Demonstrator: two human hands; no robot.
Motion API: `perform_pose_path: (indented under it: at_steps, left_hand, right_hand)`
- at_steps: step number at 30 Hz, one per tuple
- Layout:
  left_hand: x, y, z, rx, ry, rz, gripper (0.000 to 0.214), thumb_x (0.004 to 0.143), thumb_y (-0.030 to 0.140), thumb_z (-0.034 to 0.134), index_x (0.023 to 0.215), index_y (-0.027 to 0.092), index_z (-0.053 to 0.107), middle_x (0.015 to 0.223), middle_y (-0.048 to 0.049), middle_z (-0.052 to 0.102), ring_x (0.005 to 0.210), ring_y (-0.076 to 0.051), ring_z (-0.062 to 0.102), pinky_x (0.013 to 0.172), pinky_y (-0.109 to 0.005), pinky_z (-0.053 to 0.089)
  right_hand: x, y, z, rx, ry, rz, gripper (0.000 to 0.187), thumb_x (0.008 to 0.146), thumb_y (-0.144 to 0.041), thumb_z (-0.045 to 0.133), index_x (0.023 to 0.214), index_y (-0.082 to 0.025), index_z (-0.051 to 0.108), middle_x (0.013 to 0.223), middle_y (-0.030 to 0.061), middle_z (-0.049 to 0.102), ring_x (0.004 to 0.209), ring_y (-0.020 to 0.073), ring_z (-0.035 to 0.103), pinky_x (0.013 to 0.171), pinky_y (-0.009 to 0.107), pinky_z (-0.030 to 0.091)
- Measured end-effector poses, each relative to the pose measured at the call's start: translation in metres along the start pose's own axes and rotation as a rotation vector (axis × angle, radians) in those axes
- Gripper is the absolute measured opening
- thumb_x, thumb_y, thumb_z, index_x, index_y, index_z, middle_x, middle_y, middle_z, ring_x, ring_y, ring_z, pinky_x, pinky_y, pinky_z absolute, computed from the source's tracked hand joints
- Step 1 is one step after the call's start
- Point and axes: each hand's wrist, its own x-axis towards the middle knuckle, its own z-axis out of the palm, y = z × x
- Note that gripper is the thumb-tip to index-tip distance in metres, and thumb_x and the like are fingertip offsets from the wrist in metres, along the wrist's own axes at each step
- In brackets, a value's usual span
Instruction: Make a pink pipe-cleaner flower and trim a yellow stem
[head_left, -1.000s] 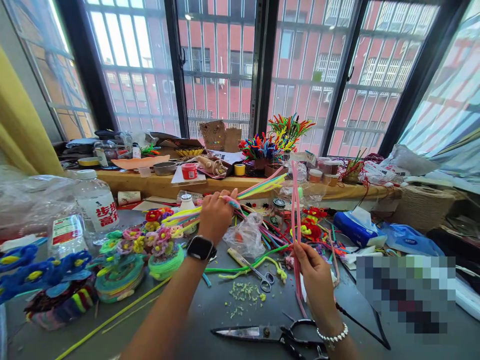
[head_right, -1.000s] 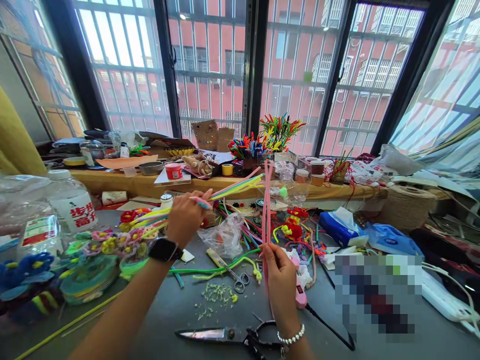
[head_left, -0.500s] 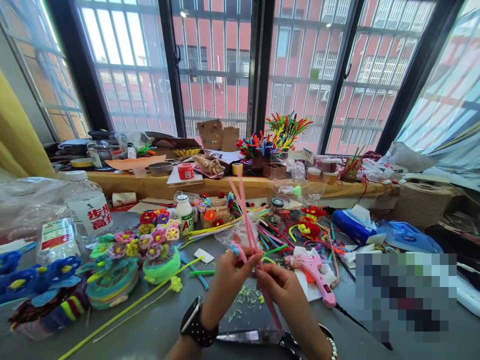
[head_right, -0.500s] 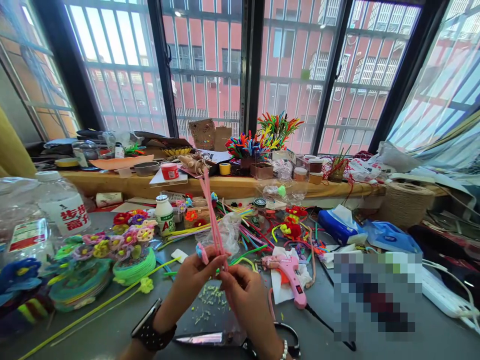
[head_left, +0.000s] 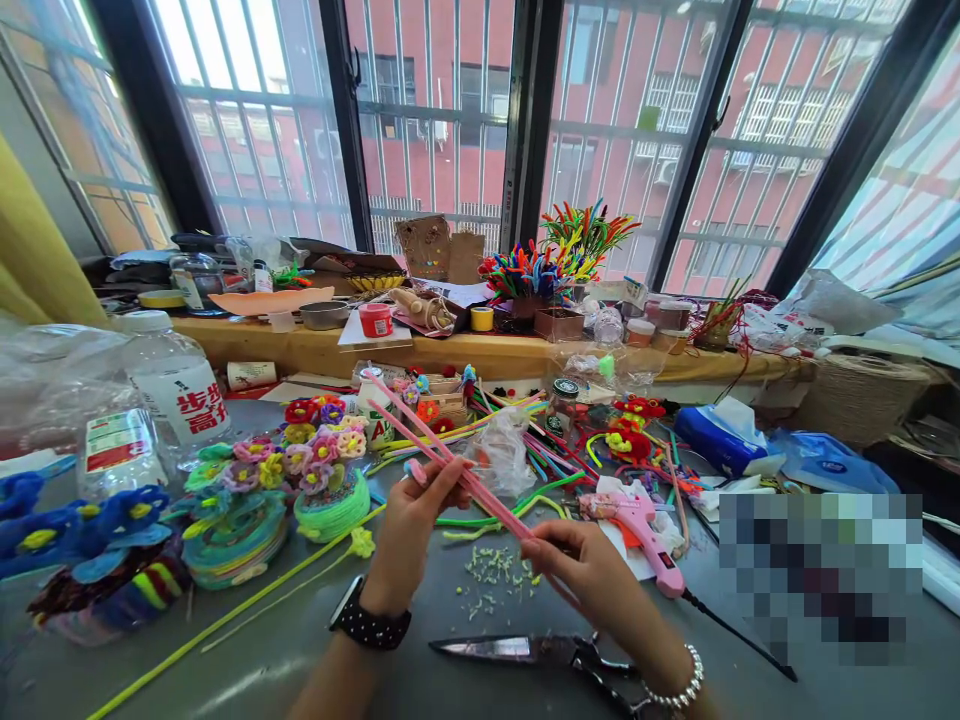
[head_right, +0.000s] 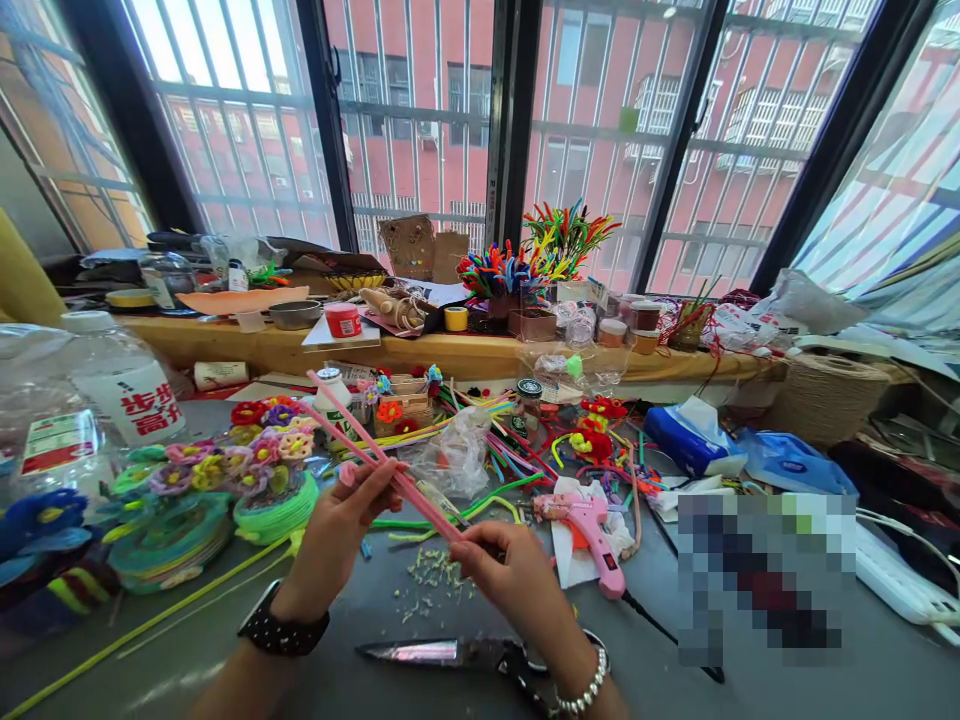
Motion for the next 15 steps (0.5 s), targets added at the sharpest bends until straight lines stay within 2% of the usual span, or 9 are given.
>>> perform_pose_path:
  at_steps: [2, 5, 9, 10, 12, 15]
  left_hand:
    - [0.004, 0.002, -0.005, -0.016, 0.111, 0.066, 0.019, 0.059, 0.030, 0.064, 0.066, 0.012, 0.065, 0.057, 0.0001, 0.059, 0.049, -0.008, 0.050, 0.049, -0.019, 0.043]
    - [0.009, 0.006, -0.011, -0.097, 0.257, 0.184, 0.019, 0.059, 0.032, 0.063, 0.066, 0.014, 0.063, 0.060, 0.0010, 0.060, 0.052, -0.008, 0.052, 0.048, -0.018, 0.042]
    - [0.013, 0.011, -0.018, -0.269, 0.326, 0.286, 0.015, 0.059, 0.030, 0.063, 0.064, 0.017, 0.060, 0.055, 0.0060, 0.056, 0.048, -0.004, 0.049, 0.046, -0.015, 0.041]
    - [0.014, 0.012, -0.020, -0.300, 0.325, 0.292, 0.015, 0.059, 0.030, 0.064, 0.063, 0.017, 0.059, 0.050, 0.0076, 0.053, 0.045, -0.003, 0.046, 0.043, -0.013, 0.039]
    - [0.014, 0.012, -0.021, -0.331, 0.302, 0.271, 0.016, 0.059, 0.030, 0.064, 0.064, 0.016, 0.059, 0.045, 0.0092, 0.048, 0.040, -0.001, 0.043, 0.039, -0.012, 0.036]
    - [0.013, 0.006, -0.017, -0.299, 0.253, 0.178, 0.020, 0.058, 0.031, 0.065, 0.068, 0.015, 0.060, 0.052, 0.0059, 0.056, 0.045, -0.003, 0.050, 0.045, -0.014, 0.041]
  right_hand:
    - [0.001, 0.004, -0.009, -0.158, 0.129, -0.047, 0.026, 0.075, -0.035, 0.047, 0.066, -0.016, 0.062, 0.055, 0.0003, 0.058, 0.050, 0.0125, 0.049, 0.046, 0.021, 0.033]
    - [0.003, 0.012, -0.027, -0.322, 0.441, -0.083, 0.025, 0.074, -0.036, 0.048, 0.068, -0.016, 0.061, 0.065, 0.0047, 0.061, 0.060, 0.0178, 0.052, 0.054, 0.026, 0.036]
    - [0.004, 0.024, -0.047, -0.224, 0.789, 0.044, 0.030, 0.075, -0.042, 0.045, 0.074, -0.014, 0.058, 0.065, 0.0053, 0.059, 0.057, 0.0171, 0.051, 0.051, 0.026, 0.037]
    - [0.005, 0.025, -0.048, -0.157, 0.835, 0.068, 0.031, 0.075, -0.043, 0.044, 0.075, -0.015, 0.057, 0.064, 0.0042, 0.058, 0.056, 0.0163, 0.051, 0.051, 0.026, 0.037]
    - [0.005, 0.025, -0.046, 0.029, 0.846, 0.075, 0.031, 0.073, -0.045, 0.046, 0.075, -0.016, 0.056, 0.061, 0.0012, 0.055, 0.054, 0.0144, 0.049, 0.051, 0.024, 0.037]
    - [0.006, 0.019, -0.035, 0.342, 0.708, 0.057, 0.028, 0.068, -0.044, 0.054, 0.073, -0.016, 0.056, 0.056, -0.0023, 0.051, 0.049, 0.0107, 0.046, 0.045, 0.021, 0.035]
